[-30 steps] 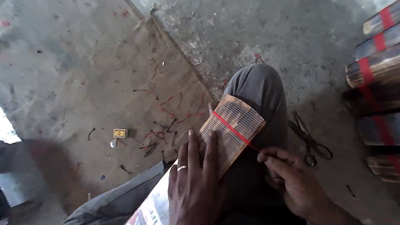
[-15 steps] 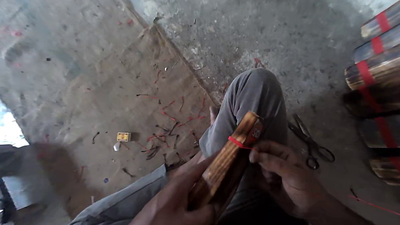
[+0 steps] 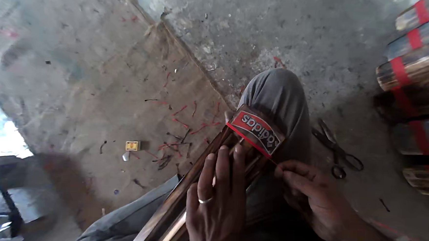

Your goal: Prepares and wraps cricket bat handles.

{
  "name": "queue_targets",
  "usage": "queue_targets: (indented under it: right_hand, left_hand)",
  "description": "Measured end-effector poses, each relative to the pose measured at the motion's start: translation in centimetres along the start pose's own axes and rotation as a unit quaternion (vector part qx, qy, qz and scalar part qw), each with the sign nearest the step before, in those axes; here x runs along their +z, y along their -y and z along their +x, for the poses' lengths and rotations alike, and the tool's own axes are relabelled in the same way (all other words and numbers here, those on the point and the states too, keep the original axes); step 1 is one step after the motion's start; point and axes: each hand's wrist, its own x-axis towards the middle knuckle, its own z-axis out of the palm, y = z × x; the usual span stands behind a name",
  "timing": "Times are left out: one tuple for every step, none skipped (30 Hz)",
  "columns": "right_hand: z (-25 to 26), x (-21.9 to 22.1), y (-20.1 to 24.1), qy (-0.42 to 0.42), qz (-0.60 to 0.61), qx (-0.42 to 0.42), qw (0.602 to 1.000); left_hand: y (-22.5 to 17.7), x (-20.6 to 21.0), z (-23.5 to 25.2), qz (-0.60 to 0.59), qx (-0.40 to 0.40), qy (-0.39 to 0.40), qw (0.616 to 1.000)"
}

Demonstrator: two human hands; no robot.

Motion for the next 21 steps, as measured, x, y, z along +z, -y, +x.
queue_targets:
  right_hand:
    - [-0.1, -0.4, -0.6, 0.003, 0.023, -0.004, 1.0]
    - [-0.2, -0.6, -1.1, 0.005, 0.045, -0.005, 0.999]
    - [-0.2, -0.7, -1.4, 0.007, 0.064, 0.0, 0.998]
    - [-0.2, -0.7, -1.6, 0.009, 0.074, 0.009, 0.997]
    - [-0.2, -0.7, -1.7, 0.012, 0.079, 0.022, 0.997]
    - [-0.2, -0.6, -1.8, 0.008, 0.084, 0.032, 0.996]
    - [-0.1, -0.4, -1.7, 0.0, 0.093, 0.039, 0.995]
    - [0.0, -0.2, -1.7, -0.009, 0.104, 0.043, 0.994]
    - [0.2, -0.1, -1.6, -0.016, 0.115, 0.044, 0.992]
    - [0.3, 0.1, -1.6, -0.017, 0.121, 0.042, 0.992]
    - [0.3, 0.1, -1.7, -0.011, 0.124, 0.039, 0.991]
    - [0.4, 0.1, -1.7, 0.0, 0.123, 0.033, 0.992]
    - [0.4, 0.1, -1.6, 0.015, 0.115, 0.026, 0.993]
    - [0.4, 0.2, -1.5, 0.03, 0.104, 0.016, 0.994]
    - [0.4, 0.4, -1.2, 0.046, 0.093, 0.005, 0.995]
    - [0.4, 0.6, -0.9, 0.063, 0.083, -0.007, 0.995]
    - [0.3, 1.0, -0.6, 0.077, 0.072, -0.022, 0.994]
    - [0.1, 1.4, -0.3, 0.09, 0.061, -0.038, 0.993]
    - [0.0, 1.8, 0.1, 0.103, 0.051, -0.057, 0.992]
    - [-0.2, 2.1, 0.5, 0.117, 0.045, -0.076, 0.989]
    - [-0.4, 2.5, 1.0, 0.128, 0.043, -0.093, 0.986]
  left_hand:
    - [0.1, 0.0, 0.0, -0.006, 0.003, -0.003, 1.0]
    - [0.2, 0.0, 0.1, -0.01, 0.006, -0.002, 1.0]
    - [0.2, -0.1, 0.2, -0.011, 0.009, 0.002, 1.0]
    - [0.2, -0.2, 0.4, -0.013, 0.011, 0.01, 1.0]
    - [0.2, -0.3, 0.6, -0.015, 0.014, 0.019, 1.0]
    - [0.2, -0.4, 0.7, -0.016, 0.017, 0.027, 0.999]
    - [0.2, -0.4, 0.9, -0.019, 0.019, 0.029, 0.999]
    - [0.3, -0.4, 1.0, -0.018, 0.02, 0.029, 0.999]
    - [0.4, -0.4, 1.2, -0.015, 0.02, 0.031, 0.999]
    - [0.5, -0.4, 1.4, -0.017, 0.02, 0.034, 0.999]
    - [0.7, -0.5, 1.6, -0.024, 0.021, 0.034, 0.999]
    - [0.9, -0.6, 1.8, -0.037, 0.02, 0.034, 0.999]
    - [1.3, -0.9, 2.0, -0.057, 0.021, 0.041, 0.997]
    - [1.8, -1.4, 2.2, -0.081, 0.026, 0.051, 0.995]
    - [2.5, -2.0, 2.5, -0.107, 0.032, 0.068, 0.991]
    - [3.2, -2.7, 2.9, -0.137, 0.037, 0.088, 0.986]
    - [4.1, -3.3, 3.2, -0.172, 0.043, 0.112, 0.978]
    - [4.9, -3.9, 3.5, -0.216, 0.049, 0.138, 0.965]
    - [5.7, -4.4, 3.7, -0.265, 0.056, 0.17, 0.948]
    - [6.4, -4.8, 3.9, -0.32, 0.064, 0.201, 0.924]
    - [7.0, -5.0, 4.1, -0.377, 0.07, 0.234, 0.894]
